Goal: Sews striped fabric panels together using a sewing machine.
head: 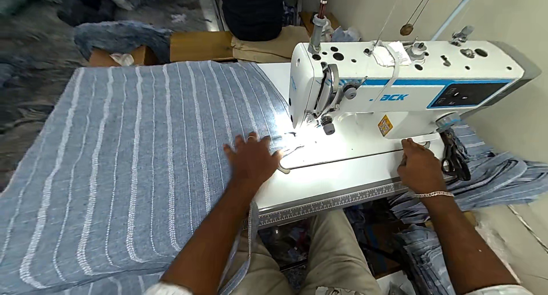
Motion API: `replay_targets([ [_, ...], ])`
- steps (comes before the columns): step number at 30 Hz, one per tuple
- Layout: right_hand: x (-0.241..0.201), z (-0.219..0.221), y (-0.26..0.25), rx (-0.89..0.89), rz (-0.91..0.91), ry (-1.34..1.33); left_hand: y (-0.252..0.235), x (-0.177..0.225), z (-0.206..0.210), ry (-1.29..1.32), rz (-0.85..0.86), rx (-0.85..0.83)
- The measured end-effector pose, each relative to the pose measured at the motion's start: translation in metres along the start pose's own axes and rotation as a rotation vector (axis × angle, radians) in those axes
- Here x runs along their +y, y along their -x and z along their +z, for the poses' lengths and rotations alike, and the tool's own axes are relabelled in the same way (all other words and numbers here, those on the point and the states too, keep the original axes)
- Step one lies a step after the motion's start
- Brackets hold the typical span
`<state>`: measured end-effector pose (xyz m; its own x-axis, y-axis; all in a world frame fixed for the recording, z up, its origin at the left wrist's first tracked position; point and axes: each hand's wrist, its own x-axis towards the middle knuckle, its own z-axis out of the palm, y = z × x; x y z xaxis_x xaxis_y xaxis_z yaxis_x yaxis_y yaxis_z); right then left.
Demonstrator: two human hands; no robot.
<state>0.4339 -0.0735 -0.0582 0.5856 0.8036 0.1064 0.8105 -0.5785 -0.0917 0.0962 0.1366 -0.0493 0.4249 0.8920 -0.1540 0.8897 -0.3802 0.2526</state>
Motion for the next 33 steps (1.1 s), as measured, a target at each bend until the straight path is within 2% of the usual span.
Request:
replay_targets([
  [4, -0.012, -0.002, 0.006, 0.107, 0.051, -0.135, 0.041, -0.035, -0.026, 0.000, -0.138, 0.030],
  [6, -0.045, -0.009, 0.010, 0.149, 0.033, -0.343, 0.052, -0.022, -0.035, 0.182, -0.105, 0.052],
  [7, -0.070, -0.012, 0.012, 0.102, 0.024, -0.490, 0.059, -0.005, -0.037, 0.305, -0.035, 0.049],
  [8, -0.097, -0.014, 0.013, -0.046, 0.003, -0.712, 0.066, 0.016, -0.037, 0.423, 0.070, 0.011],
  [10, -0.138, -0.018, 0.009, -0.522, -0.019, -1.219, 0.074, 0.059, -0.027, 0.529, 0.377, -0.190],
  [11, -0.148, -0.018, 0.001, -0.677, -0.053, -1.343, 0.069, 0.073, -0.019, 0.504, 0.493, -0.259],
  [12, -0.153, -0.018, -0.010, -0.736, -0.075, -1.369, 0.060, 0.080, -0.014, 0.453, 0.543, -0.254],
  [15, -0.143, -0.015, -0.039, -0.596, -0.101, -1.126, 0.020, 0.062, 0.011, 0.225, 0.465, 0.087],
  [16, -0.137, -0.010, -0.048, -0.535, -0.117, -1.025, 0.010, 0.050, 0.024, 0.128, 0.442, 0.105],
  [18, -0.133, 0.003, -0.064, -0.421, -0.160, -0.811, 0.007, 0.033, 0.045, -0.042, 0.428, 0.060],
  [21, -0.138, 0.017, -0.077, -0.309, -0.175, -0.619, 0.018, 0.022, 0.047, -0.109, 0.456, 0.022],
  [28, -0.164, 0.008, -0.077, -0.227, -0.069, -0.389, -0.005, 0.022, 0.033, -0.089, 0.419, -0.069],
  [33, -0.154, 0.008, -0.070, -0.191, -0.181, -0.326, -0.008, 0.026, 0.028, -0.098, 0.408, -0.079],
])
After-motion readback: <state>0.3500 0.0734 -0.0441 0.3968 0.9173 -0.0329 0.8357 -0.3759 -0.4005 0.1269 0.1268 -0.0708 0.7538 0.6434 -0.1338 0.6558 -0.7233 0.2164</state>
